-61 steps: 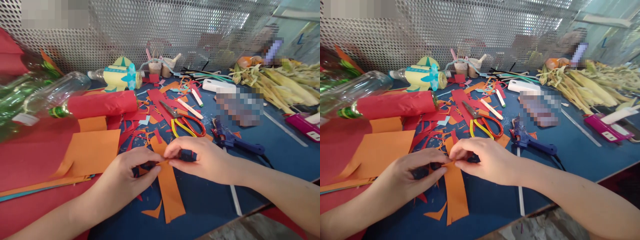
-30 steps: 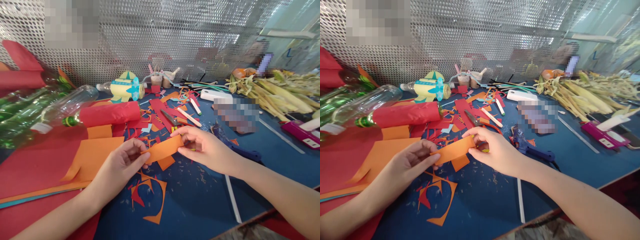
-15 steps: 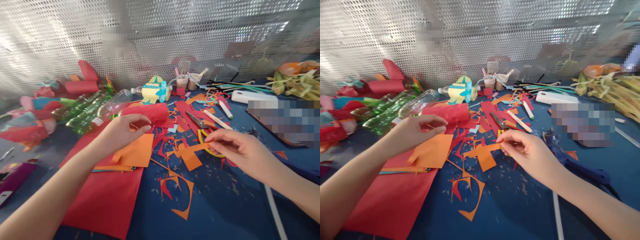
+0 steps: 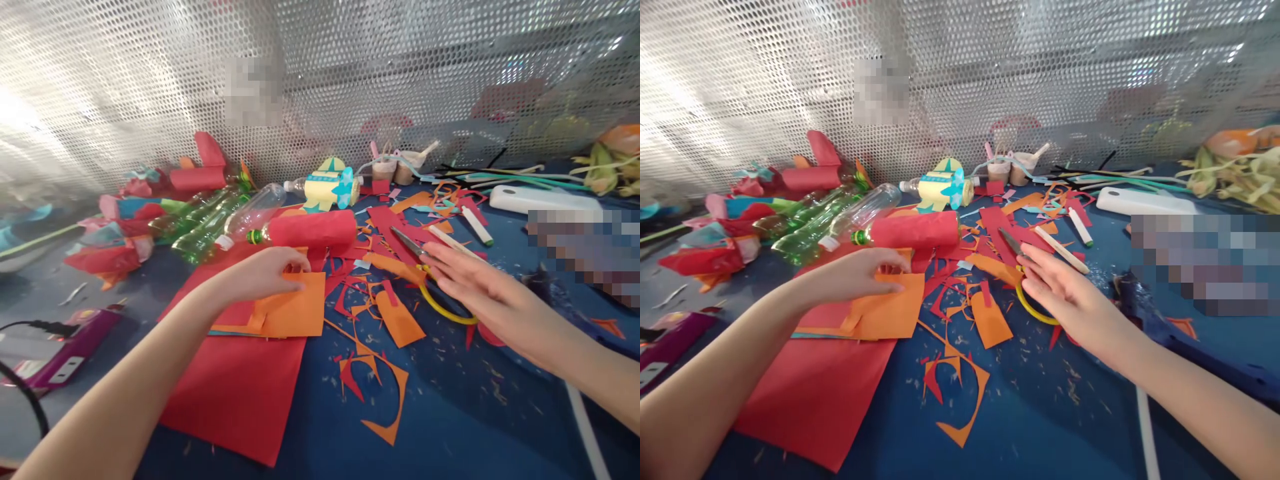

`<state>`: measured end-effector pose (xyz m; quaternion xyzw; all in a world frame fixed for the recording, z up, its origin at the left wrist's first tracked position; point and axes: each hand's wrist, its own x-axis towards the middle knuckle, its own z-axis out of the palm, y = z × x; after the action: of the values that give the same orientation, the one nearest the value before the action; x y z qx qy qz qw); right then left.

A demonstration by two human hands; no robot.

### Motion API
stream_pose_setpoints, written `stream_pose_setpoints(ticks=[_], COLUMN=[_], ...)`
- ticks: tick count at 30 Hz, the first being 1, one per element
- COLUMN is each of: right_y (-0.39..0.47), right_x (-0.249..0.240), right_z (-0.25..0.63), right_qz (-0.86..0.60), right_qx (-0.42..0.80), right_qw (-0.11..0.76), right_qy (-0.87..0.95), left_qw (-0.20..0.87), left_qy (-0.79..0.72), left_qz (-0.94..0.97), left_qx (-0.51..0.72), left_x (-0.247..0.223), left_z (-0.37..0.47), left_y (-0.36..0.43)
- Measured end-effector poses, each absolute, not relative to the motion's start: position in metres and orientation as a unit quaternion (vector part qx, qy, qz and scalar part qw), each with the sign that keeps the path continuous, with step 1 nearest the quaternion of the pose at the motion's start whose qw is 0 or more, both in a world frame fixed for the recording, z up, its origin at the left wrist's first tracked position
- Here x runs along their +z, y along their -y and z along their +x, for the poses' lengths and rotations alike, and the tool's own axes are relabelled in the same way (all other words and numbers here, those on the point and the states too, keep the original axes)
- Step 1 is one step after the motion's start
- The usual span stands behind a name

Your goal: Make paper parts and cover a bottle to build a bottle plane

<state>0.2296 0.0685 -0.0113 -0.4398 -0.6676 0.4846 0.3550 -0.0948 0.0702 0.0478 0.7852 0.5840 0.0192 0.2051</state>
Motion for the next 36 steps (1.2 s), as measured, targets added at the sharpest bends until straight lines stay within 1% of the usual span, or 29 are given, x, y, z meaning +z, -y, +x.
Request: stream_pose_setpoints(ticks=[2,5,7,10,12,15,17,20,24,29,33,36], right_y=[-0.069,-0.066,-0.062,-0.057,-0.059,-0.068,-0.074,-0.079,-0.08,-0.079,-0.076,-0.075], right_x=[-0.016,-0.018,-0.015,-0.009,-0.009,-0.014,-0.02,-0.024,-0.019,-0.012,-0.014,-0.019], right_z=[0.229,0.228,0.225,0.223,0.225,0.234,0.24,0.245,0.244,0.243,0.241,0.241], right_qz=[-0.424,-0.409,-0.4,-0.421,-0.45,-0.478,-0.494,-0.511,-0.53,-0.524,-0.499,-0.508], right_qx=[0.452,0.359,0.326,0.275,0.184,0.032,-0.02,-0.025,0.027,0.075,0.025,-0.02], right_qw=[0.344,0.327,0.316,0.299,0.284,0.23,0.183,0.149,0.132,0.168,0.187,0.177], right_qy=[0.705,0.773,0.796,0.811,0.826,0.847,0.85,0.846,0.837,0.832,0.846,0.842], left_qw=[0.245,0.333,0.397,0.482,0.518,0.539,0.541,0.548,0.557,0.555,0.553,0.573], left_qy=[-0.583,-0.583,-0.583,-0.561,-0.553,-0.539,-0.533,-0.524,-0.509,-0.511,-0.517,-0.511], left_qz=[0.772,0.713,0.653,0.595,0.563,0.535,0.528,0.515,0.465,0.394,0.356,0.342], left_qx=[0.068,0.202,0.275,0.316,0.329,0.364,0.381,0.4,0.464,0.526,0.547,0.541], left_x=[0.048,0.047,0.045,0.041,0.039,0.034,0.031,0.026,0.021,0.018,0.019,0.02], left_z=[-0.095,-0.088,-0.078,-0.059,-0.048,-0.039,-0.038,-0.041,-0.048,-0.048,-0.039,-0.033], left_y=[-0.072,-0.071,-0.068,-0.06,-0.055,-0.051,-0.052,-0.056,-0.064,-0.066,-0.06,-0.055])
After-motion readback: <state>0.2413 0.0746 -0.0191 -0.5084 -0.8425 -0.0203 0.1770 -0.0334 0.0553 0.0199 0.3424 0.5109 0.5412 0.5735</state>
